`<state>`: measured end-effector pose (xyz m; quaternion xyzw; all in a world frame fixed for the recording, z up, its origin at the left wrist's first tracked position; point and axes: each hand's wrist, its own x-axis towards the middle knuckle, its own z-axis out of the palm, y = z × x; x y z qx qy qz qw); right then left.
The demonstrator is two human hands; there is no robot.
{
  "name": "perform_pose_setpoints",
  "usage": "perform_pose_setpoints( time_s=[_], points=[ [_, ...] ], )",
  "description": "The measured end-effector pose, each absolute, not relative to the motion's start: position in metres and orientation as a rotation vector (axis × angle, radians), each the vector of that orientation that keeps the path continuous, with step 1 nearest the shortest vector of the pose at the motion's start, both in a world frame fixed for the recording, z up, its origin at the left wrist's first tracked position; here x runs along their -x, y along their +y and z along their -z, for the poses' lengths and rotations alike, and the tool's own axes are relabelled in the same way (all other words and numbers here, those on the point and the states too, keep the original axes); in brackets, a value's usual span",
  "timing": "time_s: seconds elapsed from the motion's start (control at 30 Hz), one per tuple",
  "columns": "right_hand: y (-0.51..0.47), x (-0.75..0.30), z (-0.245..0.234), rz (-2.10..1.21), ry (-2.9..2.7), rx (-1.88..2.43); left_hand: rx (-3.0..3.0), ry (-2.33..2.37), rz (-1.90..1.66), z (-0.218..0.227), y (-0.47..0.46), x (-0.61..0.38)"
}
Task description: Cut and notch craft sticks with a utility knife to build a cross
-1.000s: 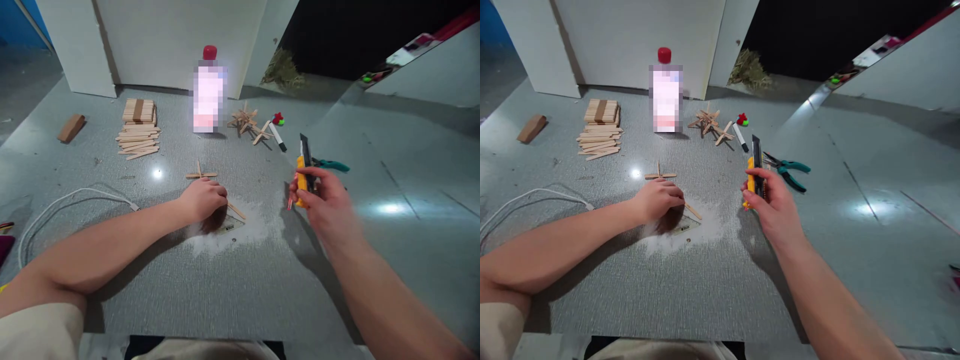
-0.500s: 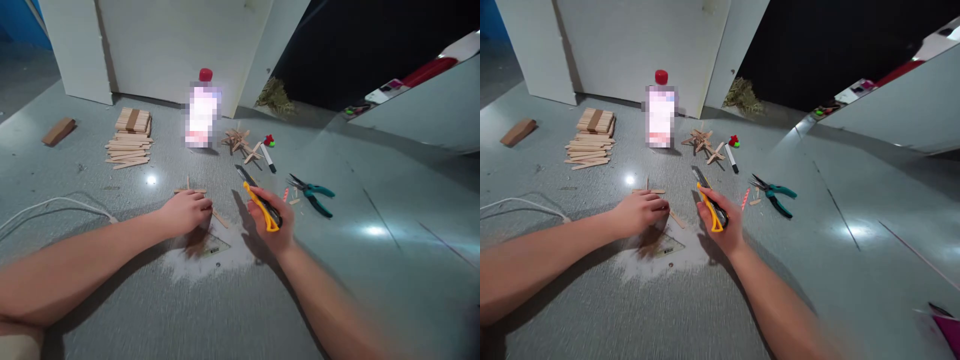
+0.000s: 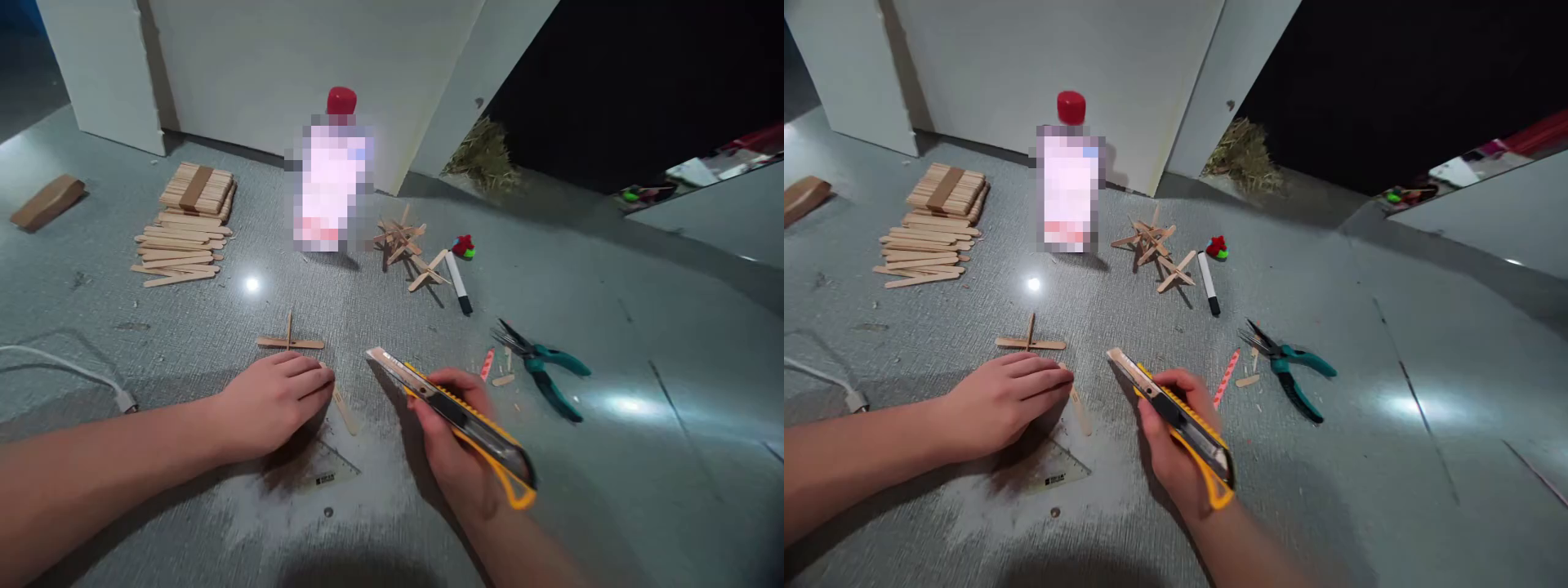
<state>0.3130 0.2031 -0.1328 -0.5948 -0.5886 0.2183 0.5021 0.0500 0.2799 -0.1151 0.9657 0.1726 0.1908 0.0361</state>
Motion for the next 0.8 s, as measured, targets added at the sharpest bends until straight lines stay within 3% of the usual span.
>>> perform_pose_setpoints(
  time_s=[0.27,0.63,0.8],
  points=[
    [0.206,-0.311,0.120,-0.591,-1.547,1.447,-2.876,0.562,-0.575,0.110,0.279,-0.053],
    [0.189,-0.311,0.109,-0.427,-2.116,1.345,-2.883,0.617,-0.584,0.112,0.277,-0.057],
    [0.197,-0.296,0.109,-0.322,-2.041,1.312,-2.882,0.628,-0.621,0.114,0.276,-0.059]
  ],
)
